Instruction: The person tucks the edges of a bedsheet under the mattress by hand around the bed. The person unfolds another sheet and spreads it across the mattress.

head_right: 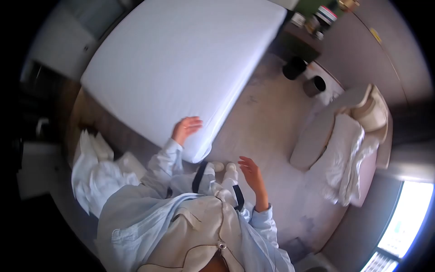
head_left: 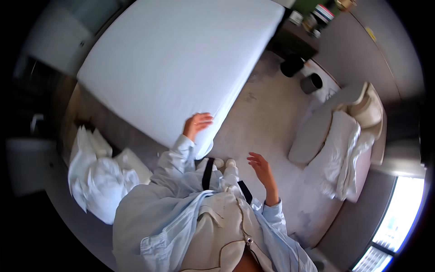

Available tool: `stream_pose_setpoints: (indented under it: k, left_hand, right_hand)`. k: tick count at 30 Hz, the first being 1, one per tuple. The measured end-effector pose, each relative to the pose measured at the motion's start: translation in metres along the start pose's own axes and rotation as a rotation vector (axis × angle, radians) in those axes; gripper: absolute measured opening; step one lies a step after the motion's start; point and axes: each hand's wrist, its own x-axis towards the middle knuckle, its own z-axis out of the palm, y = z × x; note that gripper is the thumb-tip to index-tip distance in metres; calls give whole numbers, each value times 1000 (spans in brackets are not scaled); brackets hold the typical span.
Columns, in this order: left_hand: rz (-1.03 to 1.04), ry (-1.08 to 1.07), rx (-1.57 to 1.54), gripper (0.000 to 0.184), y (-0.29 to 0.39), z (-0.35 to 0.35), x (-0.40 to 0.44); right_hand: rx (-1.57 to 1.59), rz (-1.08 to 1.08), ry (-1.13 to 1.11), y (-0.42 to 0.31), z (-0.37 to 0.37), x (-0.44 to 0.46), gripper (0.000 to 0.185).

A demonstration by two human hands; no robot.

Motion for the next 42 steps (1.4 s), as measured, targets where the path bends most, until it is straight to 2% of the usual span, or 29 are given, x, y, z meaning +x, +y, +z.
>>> stream_pose_setpoints:
  k: [1,3,5,8,9,11,13,15,17,19,20,21,22,23,25,26,28,29,31,33,35,36,37,39,41,42]
  left_hand:
    - [83,102,5,44,1,-27,-24]
    - [145,387,-128,44,0,-67,-82]
    - [225,609,-225,50,-32,-101,-132]
    - [201,827,-261,48,-112,-134,-216]
    - [116,793,-289,48,-131,-137,-236]
    - [28,770,-344,47,-158,-147,-262]
    - [39,609,-256,46,-163,-144,-277]
    - [5,591,-221,44,-178,-155,-272]
    - [-28,557,-183,43,-195,-183,-254]
    - [198,468,-25,37,-216,-213,-236]
    - [164,471,-41,37,-229,-220,-231]
    - [170,465,80,35,-220,-230,-227]
    - [183,450,202,33,-210,-256,-220]
    - [154,446,184,33,-205,-271,-215]
    - [195,293,572,28,-209,-305,-200]
    - [174,277,564,28,-219,-325,-186]
    - [282,271,783,30,-250,-362,-156]
    - [255,250,779,30,-267,-376,-142]
    - [400,283,1036,38,-303,-396,-106]
    - [467,257,1104,41,-342,-409,-71]
    - [529,237,1159,45,-387,-405,-39]
    - [539,270,1276,45,-407,-399,-21]
    - [544,306,1394,46,-428,-394,-5]
    - [614,314,1417,47,-460,-382,31]
    - [704,311,1456,48,-487,-381,61]
    - [701,303,1493,49,-497,-383,77]
  right_hand:
    - [-81,-77,-141,-6,3,11,31]
    - [-188,-86,-381,-23,2,30,31]
    - [-248,-90,-585,-34,8,51,31]
    - [-717,-308,-773,-32,15,61,32]
    - [-723,-305,-800,-28,21,61,32]
    - [-998,-433,-812,-28,42,65,33]
    - [-983,-415,-828,-26,77,61,34]
    - [-970,-398,-723,-21,115,51,37]
    - [-933,-394,-768,-7,159,41,38]
    - [-898,-363,-818,15,204,38,40]
    - [-820,-361,-797,31,223,37,41]
    - [-739,-362,-767,49,244,38,43]
    - [-827,-430,-696,73,268,41,48]
    - [-972,-444,-619,94,283,42,54]
    - [-1044,-447,-558,112,318,46,60]
    - [-1021,-460,-537,129,331,55,61]
    - [-1001,-522,-485,169,351,80,64]
    - [-1062,-565,-440,184,359,95,65]
    - [-1072,-623,-276,221,373,121,66]
    - [-1077,-704,-141,266,382,150,63]
    - [-1241,-802,109,298,400,156,60]
    - [-1260,-805,181,316,405,154,58]
    - [-1258,-844,197,339,408,153,57]
    - [-1262,-973,78,380,403,148,55]
    - [-936,-873,50,442,403,153,53]
    - [-870,-753,93,471,404,157,53]
